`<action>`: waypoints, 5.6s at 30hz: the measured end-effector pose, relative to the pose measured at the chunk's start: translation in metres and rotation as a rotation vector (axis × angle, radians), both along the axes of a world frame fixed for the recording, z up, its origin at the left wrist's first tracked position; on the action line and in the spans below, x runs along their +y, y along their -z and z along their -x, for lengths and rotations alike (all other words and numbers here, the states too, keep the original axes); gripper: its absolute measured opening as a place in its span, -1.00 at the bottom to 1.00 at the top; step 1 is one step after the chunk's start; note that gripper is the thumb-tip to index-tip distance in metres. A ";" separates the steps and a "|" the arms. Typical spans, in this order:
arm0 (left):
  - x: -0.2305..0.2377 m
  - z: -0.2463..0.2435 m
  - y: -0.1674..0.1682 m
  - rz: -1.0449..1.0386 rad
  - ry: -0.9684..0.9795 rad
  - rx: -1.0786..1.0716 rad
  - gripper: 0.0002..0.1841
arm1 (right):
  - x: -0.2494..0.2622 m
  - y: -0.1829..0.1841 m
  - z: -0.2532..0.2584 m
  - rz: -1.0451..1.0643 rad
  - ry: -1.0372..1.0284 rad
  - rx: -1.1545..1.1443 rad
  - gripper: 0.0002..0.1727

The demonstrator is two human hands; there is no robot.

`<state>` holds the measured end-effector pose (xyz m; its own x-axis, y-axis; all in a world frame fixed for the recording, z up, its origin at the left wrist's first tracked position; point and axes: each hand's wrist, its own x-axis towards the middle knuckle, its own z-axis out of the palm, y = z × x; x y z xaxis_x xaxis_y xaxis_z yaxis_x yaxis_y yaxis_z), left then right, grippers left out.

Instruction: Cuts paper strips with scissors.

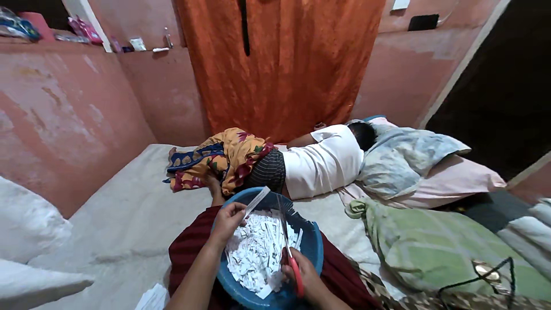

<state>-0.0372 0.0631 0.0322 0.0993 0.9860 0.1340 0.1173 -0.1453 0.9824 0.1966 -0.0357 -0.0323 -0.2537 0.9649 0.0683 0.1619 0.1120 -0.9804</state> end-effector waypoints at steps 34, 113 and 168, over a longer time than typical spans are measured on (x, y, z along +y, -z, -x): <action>-0.007 -0.003 -0.007 0.120 0.045 -0.084 -0.92 | 0.006 -0.011 -0.002 0.226 -0.042 -0.021 -0.69; -0.012 -0.016 -0.005 0.139 0.126 0.023 -0.92 | 0.012 -0.005 0.000 0.225 -0.142 -0.226 -0.53; -0.009 -0.015 0.004 -0.119 -0.077 -0.196 -0.90 | 0.011 -0.008 0.000 0.269 -0.083 -0.173 -0.58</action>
